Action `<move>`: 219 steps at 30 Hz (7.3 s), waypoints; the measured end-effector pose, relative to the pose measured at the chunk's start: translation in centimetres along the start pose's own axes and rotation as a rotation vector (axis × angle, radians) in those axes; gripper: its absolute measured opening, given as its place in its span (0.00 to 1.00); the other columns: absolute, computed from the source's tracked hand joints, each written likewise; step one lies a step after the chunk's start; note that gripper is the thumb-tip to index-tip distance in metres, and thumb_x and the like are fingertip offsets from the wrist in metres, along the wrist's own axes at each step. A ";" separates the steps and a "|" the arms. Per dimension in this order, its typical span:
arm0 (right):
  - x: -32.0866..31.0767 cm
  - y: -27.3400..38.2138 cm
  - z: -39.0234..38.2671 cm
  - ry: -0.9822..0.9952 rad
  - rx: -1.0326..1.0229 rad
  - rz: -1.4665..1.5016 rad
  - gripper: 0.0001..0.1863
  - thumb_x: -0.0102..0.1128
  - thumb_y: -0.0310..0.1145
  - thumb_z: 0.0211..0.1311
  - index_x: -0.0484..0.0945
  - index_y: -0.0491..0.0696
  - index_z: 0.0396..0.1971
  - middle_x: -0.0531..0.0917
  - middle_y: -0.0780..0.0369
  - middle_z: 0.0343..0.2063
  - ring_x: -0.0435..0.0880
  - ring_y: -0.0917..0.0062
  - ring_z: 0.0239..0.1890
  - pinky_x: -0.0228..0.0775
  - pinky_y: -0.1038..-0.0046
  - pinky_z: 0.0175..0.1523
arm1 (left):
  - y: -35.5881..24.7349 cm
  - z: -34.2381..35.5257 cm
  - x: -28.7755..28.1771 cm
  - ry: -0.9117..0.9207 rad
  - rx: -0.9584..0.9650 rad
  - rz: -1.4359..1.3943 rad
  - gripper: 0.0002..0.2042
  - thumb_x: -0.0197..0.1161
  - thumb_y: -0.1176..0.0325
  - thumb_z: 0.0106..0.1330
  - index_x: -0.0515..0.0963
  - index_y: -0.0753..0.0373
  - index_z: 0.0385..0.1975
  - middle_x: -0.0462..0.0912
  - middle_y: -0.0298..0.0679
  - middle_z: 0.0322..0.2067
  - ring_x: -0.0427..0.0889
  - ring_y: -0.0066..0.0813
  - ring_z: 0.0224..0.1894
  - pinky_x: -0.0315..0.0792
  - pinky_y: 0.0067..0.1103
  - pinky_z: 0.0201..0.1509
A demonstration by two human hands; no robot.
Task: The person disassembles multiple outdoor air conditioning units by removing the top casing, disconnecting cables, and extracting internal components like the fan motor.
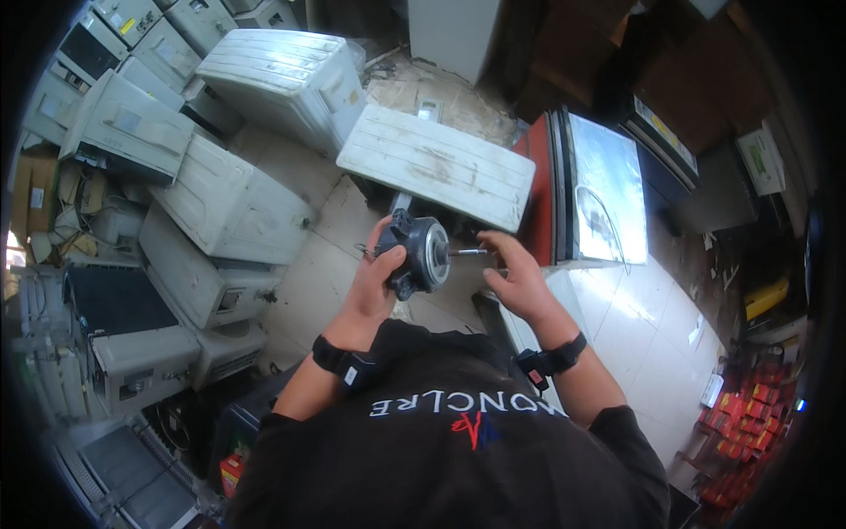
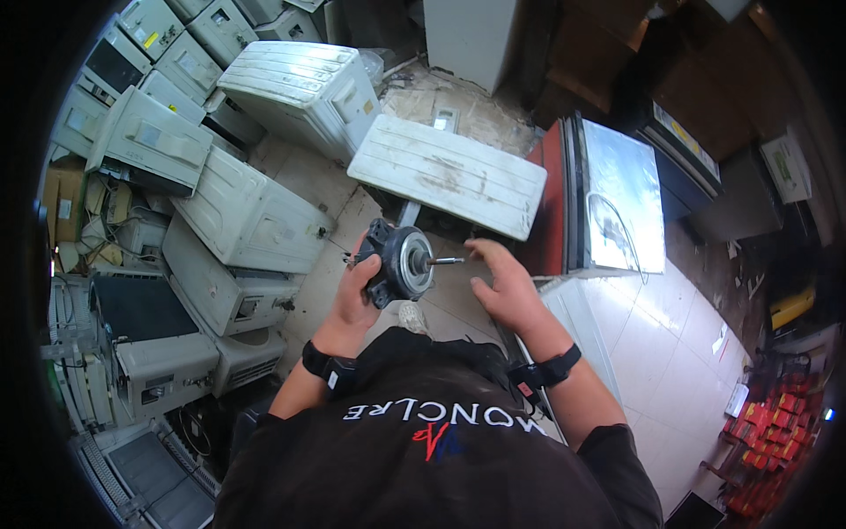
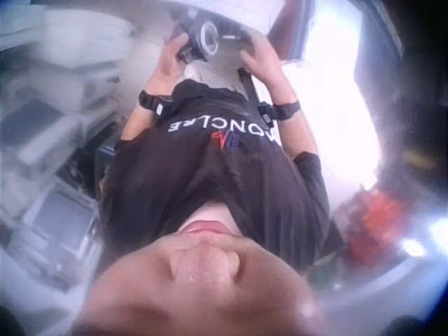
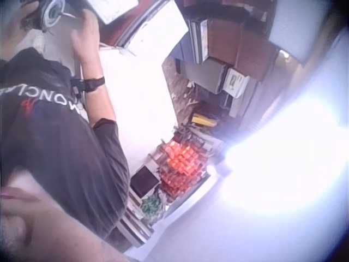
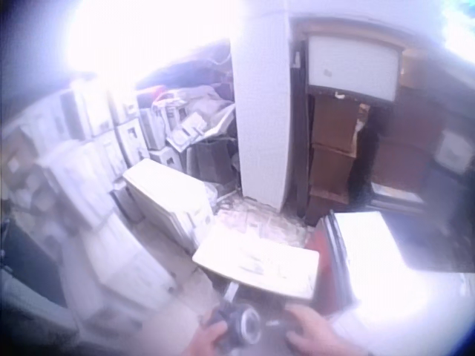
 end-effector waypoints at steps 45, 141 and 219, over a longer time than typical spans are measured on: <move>19.1 18.1 51.6 0.435 -0.143 0.012 0.09 0.66 0.28 0.52 0.80 0.43 0.34 0.80 0.61 0.25 0.78 0.76 0.27 0.71 0.71 0.35 | -27.5 13.0 -25.9 -0.169 -0.491 -0.069 0.24 0.57 0.52 0.69 0.75 0.67 0.54 0.84 0.45 0.46 0.85 0.34 0.47 0.78 0.31 0.53; 35.3 16.9 46.0 0.621 -0.138 -0.433 0.15 0.54 0.32 0.56 0.85 0.50 0.42 0.85 0.53 0.35 0.83 0.56 0.40 0.75 0.59 0.46 | -32.0 9.9 -47.0 -0.729 -0.144 -0.654 0.33 0.46 0.31 0.65 0.73 0.53 0.56 0.76 0.44 0.52 0.71 0.49 0.46 0.73 0.27 0.36; 32.0 13.8 41.0 0.393 0.106 -0.026 0.12 0.59 0.29 0.59 0.84 0.43 0.41 0.85 0.54 0.29 0.83 0.69 0.28 0.75 0.72 0.39 | -37.9 9.1 -43.8 -0.365 0.018 -0.472 0.37 0.42 0.30 0.62 0.74 0.58 0.55 0.78 0.54 0.49 0.71 0.41 0.25 0.58 0.21 0.16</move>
Point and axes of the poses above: each hand's wrist, its own z-axis towards the middle knuckle, its own x-axis out of the palm, y = z × x, the point moved 5 cm from there along z, towards the middle knuckle
